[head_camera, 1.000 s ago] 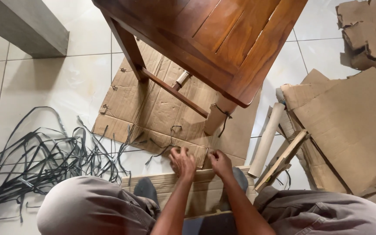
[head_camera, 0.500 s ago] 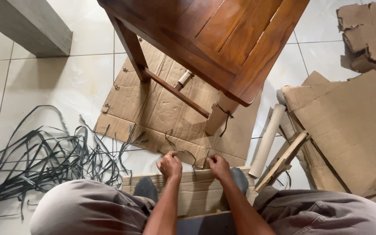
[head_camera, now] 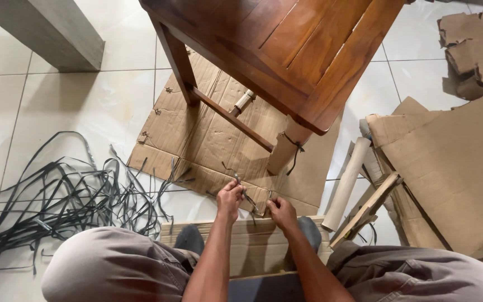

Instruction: Secure protective cardboard to the legs of a wooden chair using plastic straps.

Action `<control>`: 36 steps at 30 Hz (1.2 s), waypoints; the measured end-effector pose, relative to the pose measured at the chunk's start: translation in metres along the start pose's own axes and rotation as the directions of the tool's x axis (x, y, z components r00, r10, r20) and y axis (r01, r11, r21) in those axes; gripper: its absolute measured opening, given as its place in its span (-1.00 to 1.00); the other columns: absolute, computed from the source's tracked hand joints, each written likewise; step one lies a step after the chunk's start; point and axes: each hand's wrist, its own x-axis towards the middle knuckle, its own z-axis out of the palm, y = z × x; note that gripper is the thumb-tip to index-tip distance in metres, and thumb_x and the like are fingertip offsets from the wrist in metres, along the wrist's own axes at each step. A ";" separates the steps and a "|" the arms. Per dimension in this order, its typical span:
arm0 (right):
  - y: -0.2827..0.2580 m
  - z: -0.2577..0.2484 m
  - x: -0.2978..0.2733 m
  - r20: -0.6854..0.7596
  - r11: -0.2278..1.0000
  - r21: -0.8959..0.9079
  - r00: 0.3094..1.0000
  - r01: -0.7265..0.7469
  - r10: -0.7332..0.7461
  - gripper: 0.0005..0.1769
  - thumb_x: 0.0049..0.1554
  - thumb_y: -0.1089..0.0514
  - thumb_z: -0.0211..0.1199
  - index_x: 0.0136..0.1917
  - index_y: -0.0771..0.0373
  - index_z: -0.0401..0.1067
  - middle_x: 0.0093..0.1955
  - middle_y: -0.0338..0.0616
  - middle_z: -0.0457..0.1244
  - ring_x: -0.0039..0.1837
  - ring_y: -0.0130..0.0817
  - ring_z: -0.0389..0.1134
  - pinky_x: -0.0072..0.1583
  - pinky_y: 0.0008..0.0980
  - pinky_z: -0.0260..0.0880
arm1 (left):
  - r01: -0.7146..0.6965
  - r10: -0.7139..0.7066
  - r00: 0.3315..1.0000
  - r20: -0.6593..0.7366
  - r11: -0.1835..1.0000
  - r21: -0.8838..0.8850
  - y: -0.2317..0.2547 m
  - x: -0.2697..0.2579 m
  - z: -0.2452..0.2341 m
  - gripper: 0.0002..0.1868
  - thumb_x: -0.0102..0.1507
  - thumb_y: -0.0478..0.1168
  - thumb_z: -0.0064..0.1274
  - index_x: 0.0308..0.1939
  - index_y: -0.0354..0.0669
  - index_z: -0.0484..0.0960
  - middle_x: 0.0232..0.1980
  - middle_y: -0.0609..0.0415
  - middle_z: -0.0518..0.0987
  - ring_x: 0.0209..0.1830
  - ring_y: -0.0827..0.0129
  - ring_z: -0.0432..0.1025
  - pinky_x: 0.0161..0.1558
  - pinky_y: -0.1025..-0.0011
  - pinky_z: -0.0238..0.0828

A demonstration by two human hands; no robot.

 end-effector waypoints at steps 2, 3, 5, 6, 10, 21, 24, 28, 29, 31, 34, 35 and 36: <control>0.000 0.008 0.002 -0.006 1.000 0.019 1.000 -0.001 0.001 -0.62 0.15 -0.18 0.26 0.05 0.07 0.63 -0.13 -0.07 0.47 0.05 -0.07 0.50 0.17 -0.10 0.43 | -0.042 0.041 0.999 0.013 0.996 0.085 0.009 -0.014 0.003 -0.50 0.15 -0.47 0.10 0.21 -0.31 0.60 -0.10 0.06 0.57 -0.21 0.36 0.56 -0.25 0.57 0.43; -0.001 0.012 0.002 0.003 1.000 0.013 1.000 0.003 -0.003 -0.62 0.15 -0.18 0.26 0.05 0.07 0.63 -0.13 -0.07 0.47 0.05 -0.07 0.50 0.17 -0.10 0.43 | -0.045 0.045 0.999 0.003 0.996 0.078 0.005 -0.011 -0.002 -0.50 0.15 -0.47 0.10 0.21 -0.31 0.60 -0.10 0.06 0.57 -0.21 0.36 0.56 -0.25 0.57 0.43; -0.004 0.021 0.003 0.017 1.000 -0.004 1.000 -0.025 0.025 -0.66 0.14 -0.16 0.24 0.00 0.04 0.64 -0.22 -0.16 0.46 -0.08 -0.22 0.51 0.11 -0.21 0.46 | -0.124 0.159 0.979 -0.124 0.960 0.251 -0.002 -0.002 -0.011 -0.56 0.05 -0.43 0.18 0.03 -0.21 0.74 -0.22 0.03 0.66 -0.34 0.43 0.52 -0.37 0.58 0.42; -0.007 0.025 0.003 0.025 1.000 -0.010 0.999 -0.020 0.020 -0.66 0.14 -0.16 0.24 0.00 0.04 0.64 -0.22 -0.16 0.46 -0.08 -0.22 0.51 0.11 -0.21 0.46 | -0.126 0.162 0.978 -0.133 0.961 0.246 -0.001 0.003 -0.017 -0.56 0.05 -0.43 0.18 0.03 -0.21 0.74 -0.22 0.03 0.66 -0.34 0.43 0.52 -0.37 0.58 0.42; -0.006 0.047 0.006 0.072 0.999 -0.035 0.997 0.022 -0.019 -0.64 0.12 -0.15 0.27 0.06 0.06 0.63 -0.14 -0.08 0.48 0.04 -0.10 0.51 0.15 -0.11 0.45 | -0.160 0.304 0.915 -0.266 0.878 0.452 0.012 0.004 -0.038 -0.65 0.06 -0.18 0.28 -0.05 0.08 0.80 -0.21 0.13 0.74 -0.24 0.41 0.59 -0.25 0.47 0.52; -0.024 0.088 0.001 0.197 0.979 -0.149 0.974 0.140 -0.109 -0.66 0.13 -0.10 0.28 0.09 0.05 0.62 -0.01 -0.01 0.47 0.19 0.02 0.46 0.27 0.00 0.40 | -0.029 0.709 0.415 -0.570 0.636 0.771 0.028 0.040 -0.174 -0.76 0.13 -0.17 0.16 -0.11 0.13 0.67 0.30 0.16 0.41 0.39 0.21 0.36 0.40 0.19 0.18; -0.018 0.099 0.006 0.225 0.967 -0.236 0.973 0.099 -0.044 -0.65 0.10 -0.22 0.25 0.09 -0.13 0.61 0.06 -0.16 0.47 0.26 -0.05 0.43 0.33 -0.03 0.38 | -0.084 0.819 0.418 -0.393 0.465 0.881 0.060 0.006 -0.169 -0.69 0.10 -0.34 0.08 -0.08 0.00 0.68 0.44 0.03 0.35 0.41 0.05 0.35 0.38 0.10 0.22; -0.024 0.100 0.000 0.260 0.946 -0.303 0.965 0.116 -0.036 -0.60 0.10 -0.23 0.23 0.12 -0.09 0.60 0.08 -0.09 0.47 0.29 0.06 0.41 0.37 0.04 0.34 | -0.105 0.690 0.685 -0.232 0.409 0.906 0.086 -0.009 -0.171 -0.69 0.20 -0.35 -0.06 -0.05 -0.17 0.71 0.58 -0.07 0.21 0.44 -0.16 0.30 0.33 -0.05 0.31; -0.027 0.101 0.000 0.266 0.942 -0.315 0.963 0.116 -0.030 -0.59 0.10 -0.24 0.23 0.13 -0.11 0.60 0.10 -0.10 0.46 0.30 0.05 0.40 0.38 0.03 0.33 | -0.034 0.591 0.774 -0.226 0.397 0.917 0.091 -0.006 -0.175 -0.70 0.25 -0.28 -0.10 -0.05 -0.10 0.73 0.62 0.07 0.19 0.46 -0.11 0.30 0.31 -0.05 0.36; -0.025 0.104 0.004 0.270 0.937 -0.331 0.963 0.109 -0.016 -0.60 0.09 -0.25 0.24 0.13 -0.15 0.60 0.11 -0.14 0.46 0.31 0.00 0.40 0.39 0.00 0.33 | 0.023 0.559 0.786 -0.262 0.398 0.917 0.083 0.009 -0.190 -0.70 0.26 -0.24 -0.10 -0.05 0.02 0.72 0.60 0.18 0.23 0.42 -0.09 0.33 0.30 -0.03 0.37; -0.023 0.103 0.006 0.266 0.931 -0.349 0.964 0.104 -0.008 -0.62 0.09 -0.24 0.23 0.12 -0.19 0.60 0.10 -0.15 0.47 0.30 -0.02 0.41 0.39 -0.01 0.34 | 0.071 0.588 0.760 -0.275 0.345 0.936 0.071 0.022 -0.200 -0.68 0.23 -0.18 -0.10 -0.03 0.17 0.71 0.40 0.30 0.43 0.28 0.04 0.44 0.26 0.08 0.41; -0.022 0.102 0.007 0.261 0.929 -0.352 0.965 0.111 -0.016 -0.64 0.09 -0.23 0.23 0.11 -0.19 0.61 0.07 -0.12 0.47 0.28 0.00 0.42 0.37 0.01 0.35 | 0.067 0.649 0.719 -0.250 0.293 0.954 0.068 0.026 -0.201 -0.65 0.19 -0.16 -0.09 -0.02 0.21 0.70 0.22 0.31 0.59 0.17 0.14 0.52 0.22 0.17 0.44; -0.023 0.102 0.007 0.262 0.929 -0.353 0.965 0.113 -0.018 -0.64 0.09 -0.23 0.23 0.11 -0.19 0.61 0.07 -0.12 0.47 0.28 0.00 0.42 0.37 0.01 0.35 | 0.067 0.650 0.718 -0.251 0.294 0.953 0.080 0.013 -0.190 -0.65 0.19 -0.16 -0.09 -0.02 0.21 0.70 0.22 0.31 0.59 0.17 0.14 0.52 0.22 0.17 0.44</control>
